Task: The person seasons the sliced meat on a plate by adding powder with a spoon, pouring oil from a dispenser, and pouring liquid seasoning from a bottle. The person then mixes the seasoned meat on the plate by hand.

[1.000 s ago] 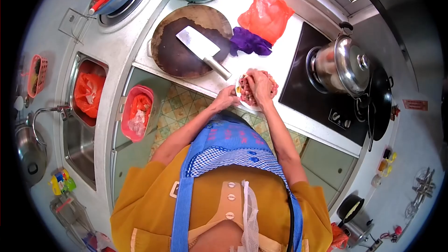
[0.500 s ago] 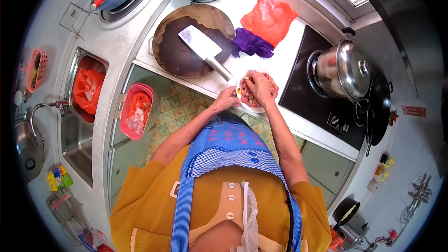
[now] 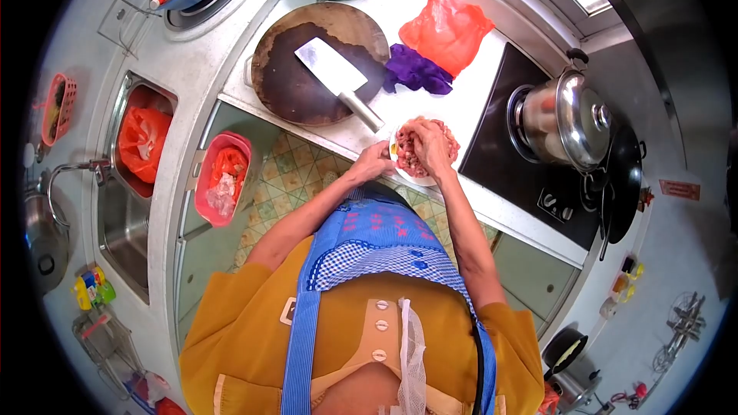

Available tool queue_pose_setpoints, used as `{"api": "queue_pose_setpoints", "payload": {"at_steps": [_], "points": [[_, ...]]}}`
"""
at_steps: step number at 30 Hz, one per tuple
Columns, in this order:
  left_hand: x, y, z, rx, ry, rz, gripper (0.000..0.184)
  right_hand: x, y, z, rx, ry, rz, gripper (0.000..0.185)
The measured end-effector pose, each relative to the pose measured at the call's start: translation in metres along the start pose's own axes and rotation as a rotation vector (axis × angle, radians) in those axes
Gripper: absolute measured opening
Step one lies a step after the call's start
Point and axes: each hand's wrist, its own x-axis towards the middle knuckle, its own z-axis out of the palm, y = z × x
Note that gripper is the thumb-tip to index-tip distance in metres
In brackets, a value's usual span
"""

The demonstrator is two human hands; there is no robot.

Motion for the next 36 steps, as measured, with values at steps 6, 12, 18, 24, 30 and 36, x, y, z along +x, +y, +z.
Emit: {"api": "queue_pose_setpoints", "payload": {"at_steps": [6,12,18,24,30,36], "points": [[0.001,-0.007,-0.002,0.017,0.006,-0.004,0.042,-0.011,0.004,-0.034,-0.110,0.043,0.335,0.025],[0.001,-0.003,-0.004,0.046,-0.024,-0.013,0.040,-0.020,0.013,-0.024,0.085,0.114,0.255,0.028],[-0.006,0.005,0.002,0.039,0.004,-0.014,0.039,-0.033,0.013,-0.006,-0.099,0.007,0.044,0.033],[-0.003,0.003,0.002,0.008,-0.004,-0.003,0.040,-0.035,0.003,-0.019,-0.212,0.026,0.146,0.033],[-0.005,0.005,0.001,0.067,-0.008,-0.016,0.039,-0.023,0.020,-0.020,-0.253,0.043,0.114,0.030],[-0.004,-0.001,0.001,0.020,0.010,0.022,0.031,-0.030,0.010,-0.008,-0.267,-0.016,-0.153,0.026]]}}
